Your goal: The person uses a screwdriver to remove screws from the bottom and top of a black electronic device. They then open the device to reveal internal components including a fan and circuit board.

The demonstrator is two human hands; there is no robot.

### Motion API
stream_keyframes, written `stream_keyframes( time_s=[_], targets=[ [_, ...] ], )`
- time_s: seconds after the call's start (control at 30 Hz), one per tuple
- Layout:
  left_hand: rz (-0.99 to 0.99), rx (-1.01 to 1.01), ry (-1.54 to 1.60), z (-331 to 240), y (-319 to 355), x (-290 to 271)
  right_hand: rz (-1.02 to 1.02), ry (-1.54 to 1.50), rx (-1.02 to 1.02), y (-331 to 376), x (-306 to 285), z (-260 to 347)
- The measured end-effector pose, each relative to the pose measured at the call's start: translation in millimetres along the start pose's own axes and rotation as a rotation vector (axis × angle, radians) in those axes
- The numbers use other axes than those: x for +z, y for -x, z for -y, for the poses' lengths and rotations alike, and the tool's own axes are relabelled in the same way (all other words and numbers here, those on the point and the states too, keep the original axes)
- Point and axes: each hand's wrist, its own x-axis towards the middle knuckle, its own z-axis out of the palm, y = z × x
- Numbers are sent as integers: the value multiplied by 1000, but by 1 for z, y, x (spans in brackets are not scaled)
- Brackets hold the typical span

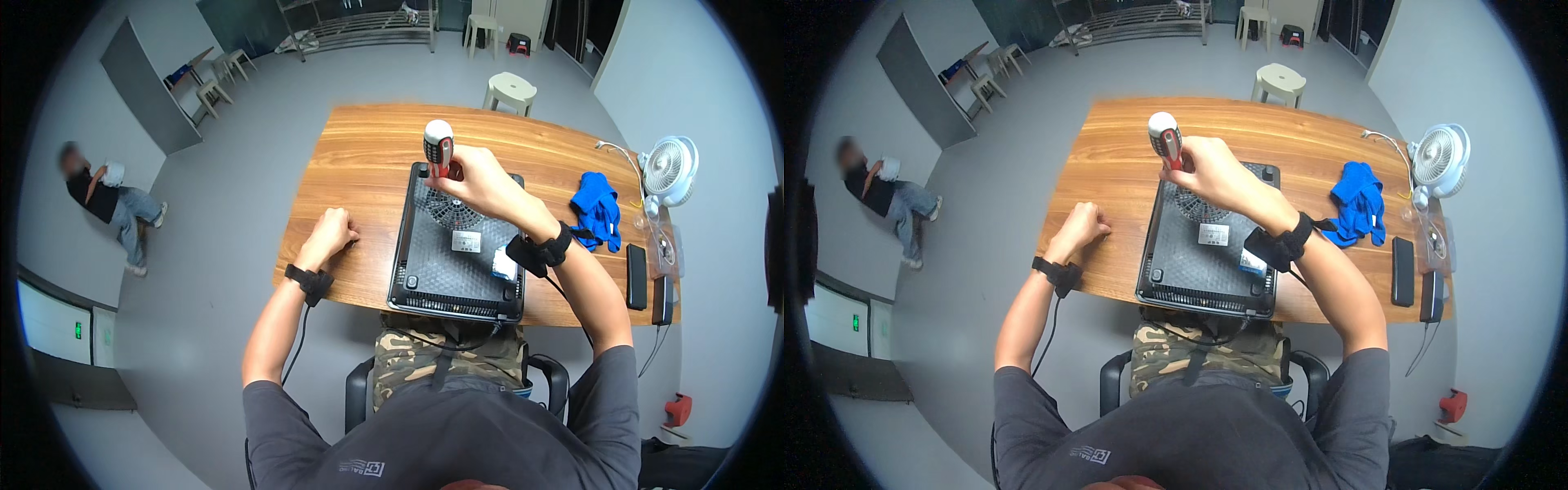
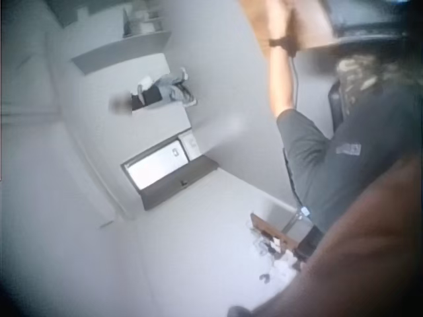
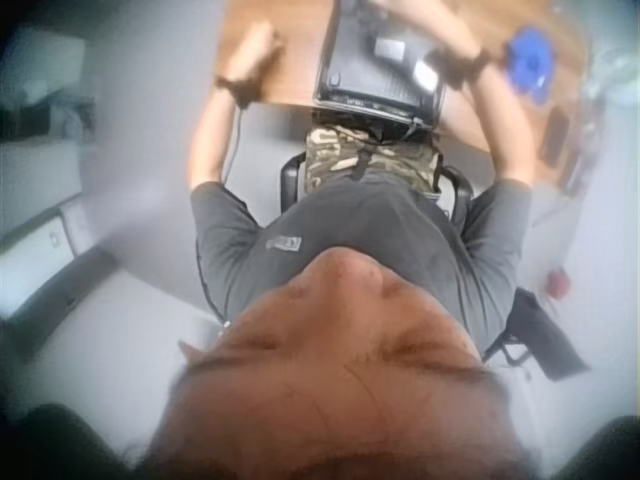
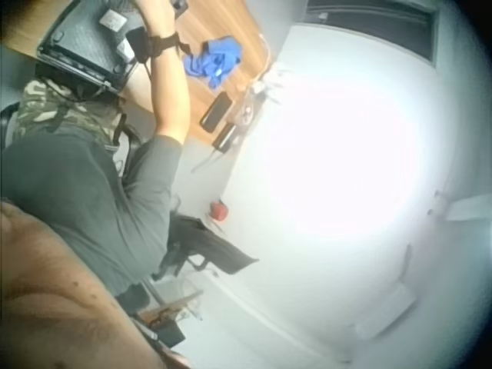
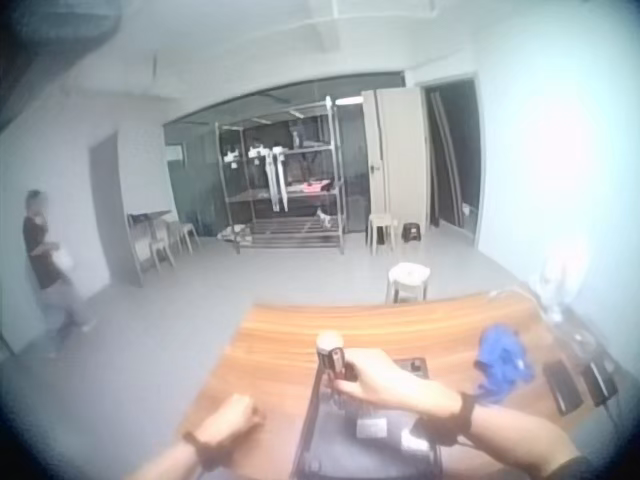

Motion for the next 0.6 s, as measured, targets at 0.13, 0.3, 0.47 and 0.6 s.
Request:
stream_keyframes(
  time_s=[0.13,0.3,0.47,0.6],
  targets=[
    [-161,141,46,-24,-1,-13,-27,-16,-7,2,-4,4],
    [-136,532,409,-93,-2,-38,-71,-52,-34,-2,-12,5],
    [-59,587,458,-148,-5,-46,-100,-117,-20,-10,-8,-2],
    [-140,563,545,-156,-25,-42,-128,-118,-30,-23,-8,-10]
  ],
)
